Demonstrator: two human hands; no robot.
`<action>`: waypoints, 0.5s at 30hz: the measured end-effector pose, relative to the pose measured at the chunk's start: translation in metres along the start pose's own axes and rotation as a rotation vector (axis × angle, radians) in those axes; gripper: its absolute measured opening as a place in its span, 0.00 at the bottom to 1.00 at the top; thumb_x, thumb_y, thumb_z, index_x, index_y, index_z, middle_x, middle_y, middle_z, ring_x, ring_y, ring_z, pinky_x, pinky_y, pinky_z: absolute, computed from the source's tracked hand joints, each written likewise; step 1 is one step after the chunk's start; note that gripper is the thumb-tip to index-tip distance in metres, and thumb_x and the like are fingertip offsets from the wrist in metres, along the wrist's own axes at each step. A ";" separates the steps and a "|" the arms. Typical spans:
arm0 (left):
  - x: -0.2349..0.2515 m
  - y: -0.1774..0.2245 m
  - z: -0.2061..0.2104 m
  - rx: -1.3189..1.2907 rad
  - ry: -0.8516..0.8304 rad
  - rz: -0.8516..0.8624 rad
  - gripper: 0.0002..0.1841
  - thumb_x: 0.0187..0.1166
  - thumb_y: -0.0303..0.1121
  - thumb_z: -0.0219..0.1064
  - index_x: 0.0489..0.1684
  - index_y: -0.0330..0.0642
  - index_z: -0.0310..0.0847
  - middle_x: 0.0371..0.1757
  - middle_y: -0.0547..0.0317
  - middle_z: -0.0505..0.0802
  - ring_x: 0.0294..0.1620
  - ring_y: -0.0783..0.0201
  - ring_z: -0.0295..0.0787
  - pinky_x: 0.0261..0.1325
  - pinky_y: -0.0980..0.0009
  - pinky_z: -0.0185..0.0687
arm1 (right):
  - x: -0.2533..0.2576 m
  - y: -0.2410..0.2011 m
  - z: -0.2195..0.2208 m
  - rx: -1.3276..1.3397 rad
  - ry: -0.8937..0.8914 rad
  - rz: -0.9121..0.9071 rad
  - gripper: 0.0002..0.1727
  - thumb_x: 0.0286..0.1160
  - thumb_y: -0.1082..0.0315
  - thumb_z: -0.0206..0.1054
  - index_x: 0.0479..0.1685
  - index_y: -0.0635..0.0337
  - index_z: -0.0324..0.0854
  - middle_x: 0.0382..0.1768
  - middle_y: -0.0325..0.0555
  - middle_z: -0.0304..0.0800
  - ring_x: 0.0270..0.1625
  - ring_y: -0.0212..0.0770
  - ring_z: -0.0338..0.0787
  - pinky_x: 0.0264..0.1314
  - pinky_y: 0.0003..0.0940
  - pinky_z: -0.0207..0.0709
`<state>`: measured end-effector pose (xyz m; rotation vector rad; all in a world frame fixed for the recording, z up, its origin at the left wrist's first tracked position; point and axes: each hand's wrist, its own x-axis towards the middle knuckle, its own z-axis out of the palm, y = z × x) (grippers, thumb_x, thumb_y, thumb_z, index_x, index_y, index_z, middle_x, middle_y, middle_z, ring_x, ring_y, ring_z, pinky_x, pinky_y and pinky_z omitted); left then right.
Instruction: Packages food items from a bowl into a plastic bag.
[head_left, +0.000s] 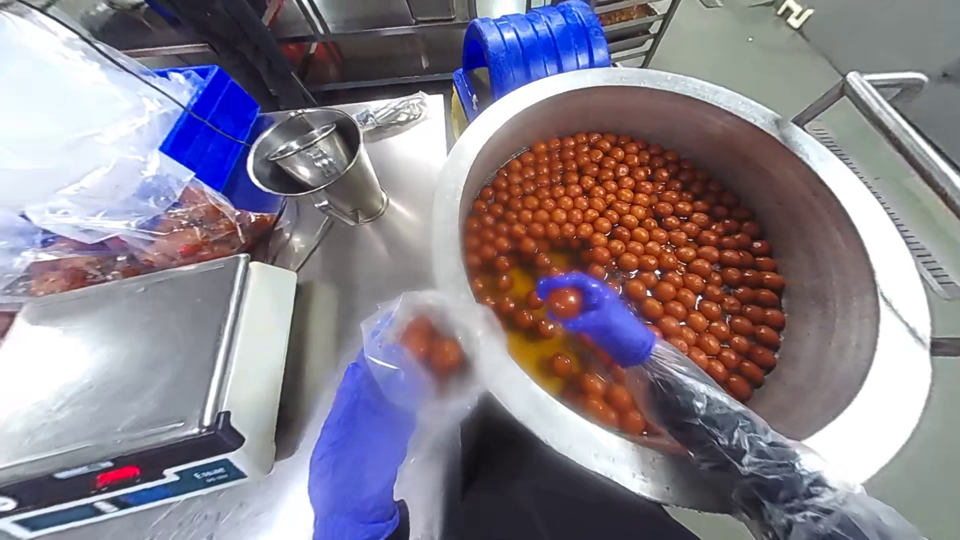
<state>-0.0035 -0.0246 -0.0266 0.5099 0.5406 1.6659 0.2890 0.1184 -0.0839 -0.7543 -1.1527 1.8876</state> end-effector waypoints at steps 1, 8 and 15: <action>0.001 -0.001 0.003 -0.021 0.006 0.005 0.22 0.88 0.45 0.57 0.73 0.41 0.78 0.65 0.54 0.91 0.67 0.60 0.88 0.71 0.63 0.83 | 0.003 0.011 -0.007 0.035 0.023 0.125 0.28 0.57 0.87 0.67 0.63 0.62 0.79 0.60 0.48 0.88 0.62 0.41 0.88 0.62 0.35 0.85; 0.000 -0.001 0.012 -0.068 0.170 0.007 0.16 0.87 0.39 0.60 0.67 0.47 0.82 0.58 0.55 0.93 0.59 0.62 0.92 0.63 0.64 0.89 | 0.015 0.014 -0.017 0.303 0.369 0.527 0.21 0.73 0.85 0.46 0.62 0.69 0.74 0.56 0.55 0.86 0.57 0.43 0.89 0.64 0.34 0.83; 0.002 -0.004 -0.001 -0.062 0.264 -0.082 0.18 0.90 0.39 0.55 0.74 0.47 0.76 0.55 0.52 0.92 0.52 0.61 0.91 0.58 0.65 0.89 | 0.120 -0.106 0.058 0.264 -0.334 -0.006 0.21 0.64 0.71 0.65 0.60 0.62 0.82 0.60 0.53 0.89 0.63 0.44 0.89 0.70 0.35 0.82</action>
